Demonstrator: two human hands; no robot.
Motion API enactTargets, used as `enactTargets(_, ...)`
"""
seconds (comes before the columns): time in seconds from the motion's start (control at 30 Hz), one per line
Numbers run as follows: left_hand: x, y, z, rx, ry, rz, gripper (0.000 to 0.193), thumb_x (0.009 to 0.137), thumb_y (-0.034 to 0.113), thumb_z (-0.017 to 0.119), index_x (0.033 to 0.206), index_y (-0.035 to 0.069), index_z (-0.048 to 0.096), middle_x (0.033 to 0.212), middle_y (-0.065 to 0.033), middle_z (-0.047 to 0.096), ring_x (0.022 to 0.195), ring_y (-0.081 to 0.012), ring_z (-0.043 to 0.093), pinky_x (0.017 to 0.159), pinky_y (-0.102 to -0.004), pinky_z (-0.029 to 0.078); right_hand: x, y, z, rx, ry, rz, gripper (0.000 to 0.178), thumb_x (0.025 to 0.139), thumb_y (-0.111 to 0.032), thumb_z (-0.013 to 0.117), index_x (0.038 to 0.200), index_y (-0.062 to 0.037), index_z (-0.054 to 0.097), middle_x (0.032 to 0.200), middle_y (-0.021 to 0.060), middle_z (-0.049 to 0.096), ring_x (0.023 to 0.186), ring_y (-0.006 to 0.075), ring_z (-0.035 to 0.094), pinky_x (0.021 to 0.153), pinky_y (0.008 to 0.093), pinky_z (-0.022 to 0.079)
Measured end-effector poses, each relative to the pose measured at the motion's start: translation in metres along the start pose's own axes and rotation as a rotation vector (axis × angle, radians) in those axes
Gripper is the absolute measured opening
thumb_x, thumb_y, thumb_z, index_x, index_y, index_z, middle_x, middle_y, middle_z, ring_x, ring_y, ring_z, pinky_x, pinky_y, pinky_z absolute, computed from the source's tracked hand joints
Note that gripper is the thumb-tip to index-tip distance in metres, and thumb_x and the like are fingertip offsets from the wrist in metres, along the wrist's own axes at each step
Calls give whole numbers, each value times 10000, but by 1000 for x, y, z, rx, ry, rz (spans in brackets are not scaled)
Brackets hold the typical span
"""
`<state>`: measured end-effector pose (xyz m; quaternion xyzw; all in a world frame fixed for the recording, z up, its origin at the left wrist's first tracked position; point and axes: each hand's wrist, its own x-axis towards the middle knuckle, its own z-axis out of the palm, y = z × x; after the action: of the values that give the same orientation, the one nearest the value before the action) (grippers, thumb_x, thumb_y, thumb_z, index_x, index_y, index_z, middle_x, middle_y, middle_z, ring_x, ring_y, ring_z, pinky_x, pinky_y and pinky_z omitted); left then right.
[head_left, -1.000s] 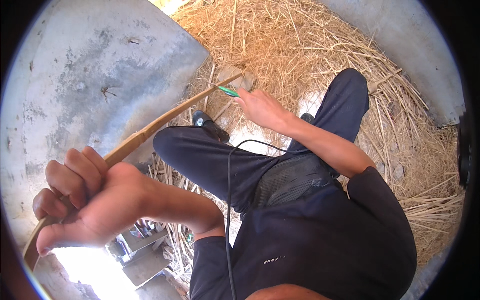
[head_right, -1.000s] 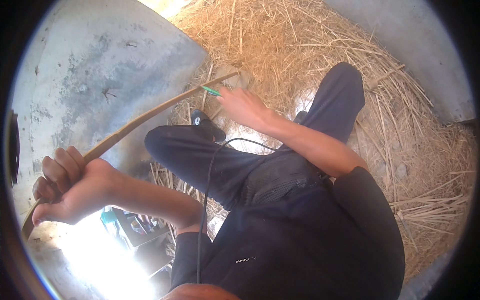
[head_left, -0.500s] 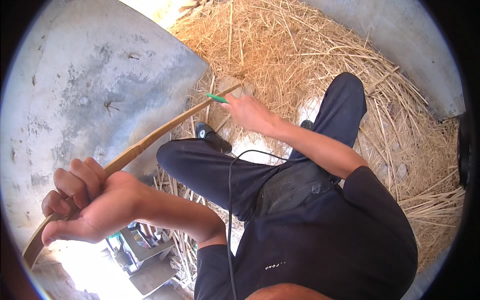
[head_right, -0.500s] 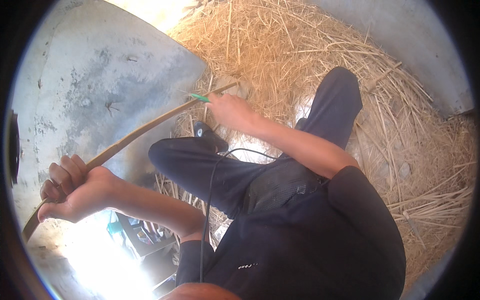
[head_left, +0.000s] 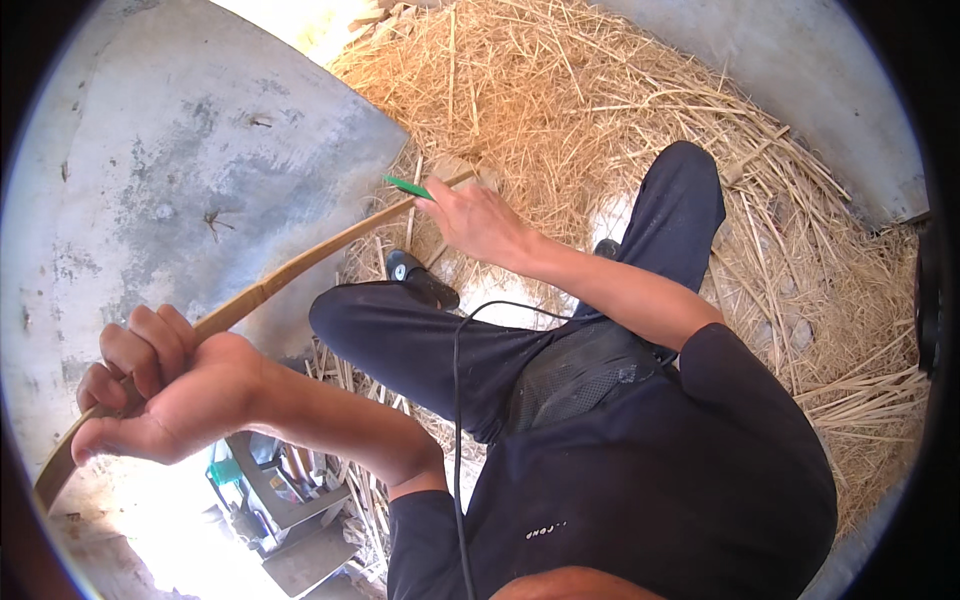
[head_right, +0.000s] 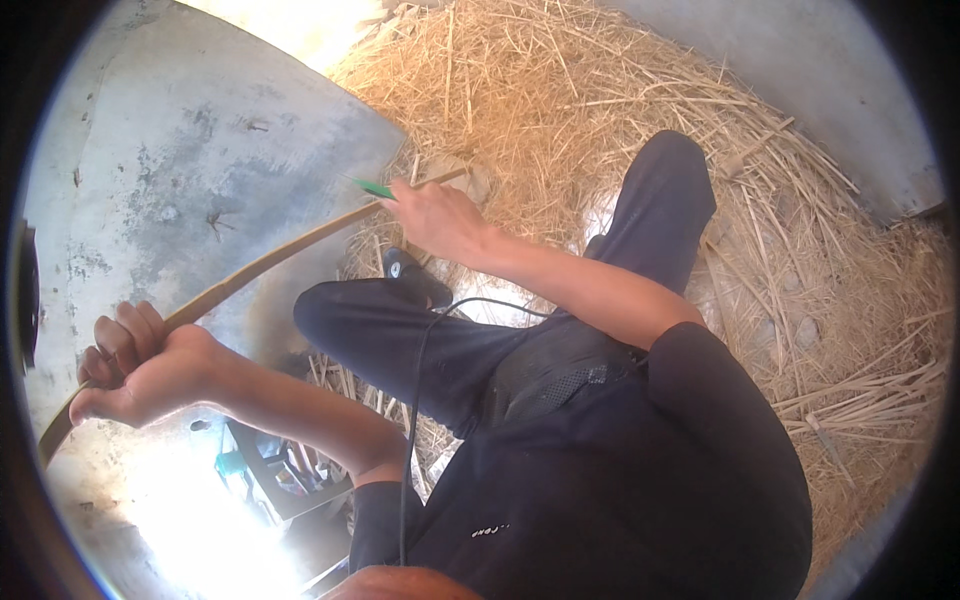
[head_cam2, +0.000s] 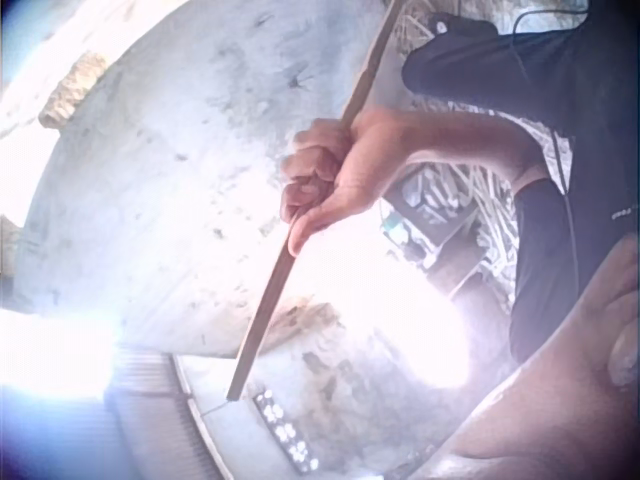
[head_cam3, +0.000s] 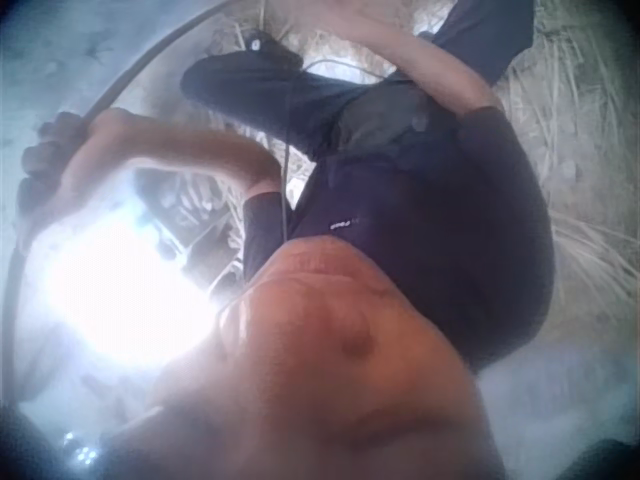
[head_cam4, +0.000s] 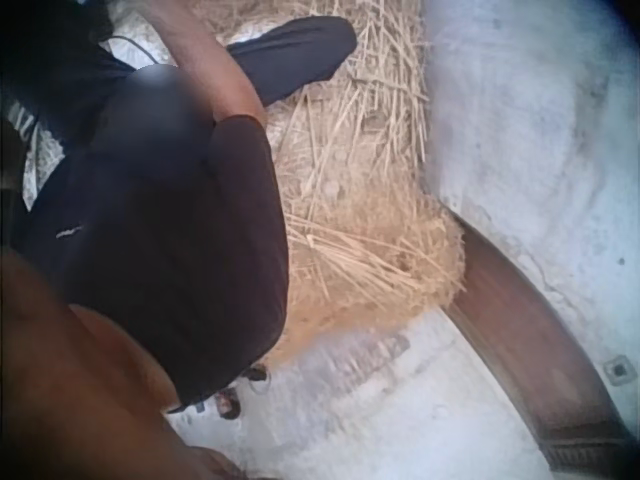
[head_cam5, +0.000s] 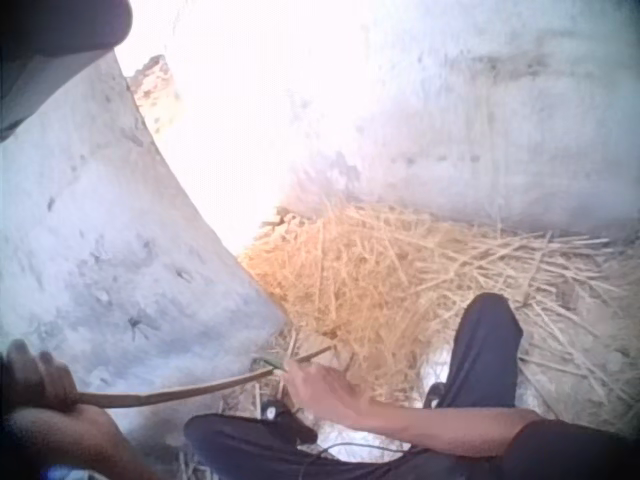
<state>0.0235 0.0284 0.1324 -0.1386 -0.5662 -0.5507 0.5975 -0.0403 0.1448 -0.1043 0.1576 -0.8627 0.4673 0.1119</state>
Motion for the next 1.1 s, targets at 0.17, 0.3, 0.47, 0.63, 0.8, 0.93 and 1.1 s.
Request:
enactTargets(0.17,1,7,7,-41,-4,-18,526,892,599,316,615,162,226,498,33,136,442,-73,94,421,-225,66,-9,51,33,-79,47,-102,249,935,-232,424,934,14,459,532,132,528,411,262,538,376,382,423)
enactTargets(0.3,-2,4,5,-71,-25,-8,534,883,622,318,627,159,245,497,42,130,443,-64,68,404,-236,46,0,136,65,-373,126,-29,271,944,-285,391,959,-20,444,582,98,516,426,168,499,365,367,403)
enactTargets(0.47,14,-7,-7,-80,39,-49,543,872,636,327,626,158,251,499,42,134,446,-65,82,412,-238,49,28,86,23,1148,-629,814,295,972,-325,292,934,-60,415,545,-63,247,393,51,214,331,223,235)
enactTargets(0.63,13,-10,-10,-104,24,-59,527,889,613,316,640,153,252,505,39,136,452,-68,78,416,-235,48,29,66,18,855,-93,510,342,972,-373,271,933,-68,422,535,-60,284,381,48,238,332,204,214)
enactTargets(0.8,16,-10,-12,-42,52,-54,523,897,605,300,642,152,243,509,38,135,454,-69,76,413,-236,51,10,34,27,24,-79,103,272,958,-296,339,971,-55,463,572,59,445,441,140,433,397,314,404)
enactTargets(0.93,18,-11,-4,-55,-4,-25,531,890,615,301,637,154,236,504,38,137,450,-72,75,413,-237,58,2,100,65,-210,-152,241,245,924,-219,399,1027,-4,452,736,262,581,707,414,590,608,511,466)
enactTargets(1.1,24,-18,-9,-36,14,-51,543,880,632,302,630,153,249,500,33,148,442,-75,86,415,-238,61,31,126,41,1334,-736,808,286,963,-297,341,983,-38,462,518,13,392,396,125,410,361,317,383)
